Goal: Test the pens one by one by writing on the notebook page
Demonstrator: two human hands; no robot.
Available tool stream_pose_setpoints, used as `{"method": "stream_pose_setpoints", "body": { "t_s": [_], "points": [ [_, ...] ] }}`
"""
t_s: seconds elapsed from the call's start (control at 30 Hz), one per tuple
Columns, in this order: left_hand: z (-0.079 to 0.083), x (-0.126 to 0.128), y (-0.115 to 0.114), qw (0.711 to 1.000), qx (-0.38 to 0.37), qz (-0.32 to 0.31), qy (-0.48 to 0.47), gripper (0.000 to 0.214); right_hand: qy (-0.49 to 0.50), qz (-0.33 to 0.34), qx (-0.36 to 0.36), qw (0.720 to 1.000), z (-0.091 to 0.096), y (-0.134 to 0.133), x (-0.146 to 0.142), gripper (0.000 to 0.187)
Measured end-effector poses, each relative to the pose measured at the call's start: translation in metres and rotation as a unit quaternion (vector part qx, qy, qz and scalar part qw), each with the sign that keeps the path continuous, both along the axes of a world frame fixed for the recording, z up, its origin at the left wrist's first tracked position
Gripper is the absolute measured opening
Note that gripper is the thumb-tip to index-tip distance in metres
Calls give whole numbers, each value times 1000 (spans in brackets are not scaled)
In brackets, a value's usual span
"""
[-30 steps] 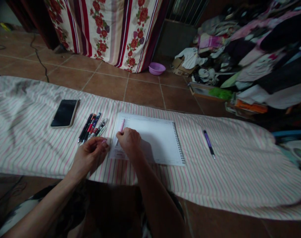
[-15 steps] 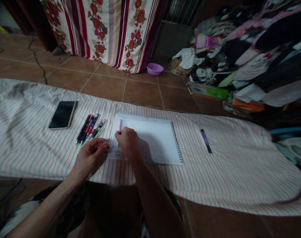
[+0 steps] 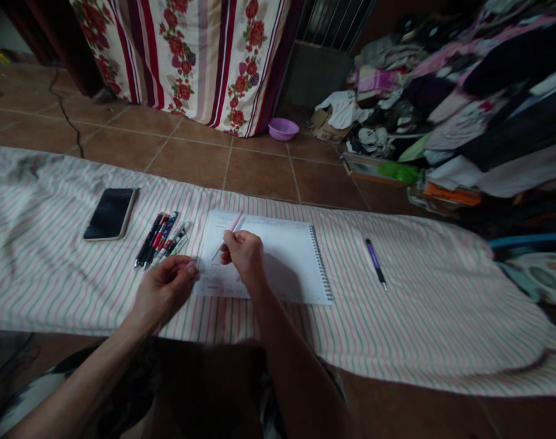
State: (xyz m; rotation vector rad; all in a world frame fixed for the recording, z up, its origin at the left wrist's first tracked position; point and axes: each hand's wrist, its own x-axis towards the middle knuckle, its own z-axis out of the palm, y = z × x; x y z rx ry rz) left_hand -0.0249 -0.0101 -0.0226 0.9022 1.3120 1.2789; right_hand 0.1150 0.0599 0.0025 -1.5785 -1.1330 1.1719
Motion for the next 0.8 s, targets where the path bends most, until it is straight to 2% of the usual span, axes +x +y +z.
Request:
{"method": "stream_pose_setpoints", "body": {
  "t_s": [0.1,0.33,0.6,0.8],
  "points": [
    [1,3,1,1000,-3,-18,-8,33,38,-16,54,998,6,-6,3,25],
    [4,15,0,999,-19,-40,-22,33,18,5,110,994,17,-22,5,29],
    [9,24,-1,998,-23,-55,-24,31,-36,8,137,990,20,-28,9,24],
    [12,29,-1,998,-15,-48,-25,32,-38,4,141,989,17,-30,13,24]
  ]
}}
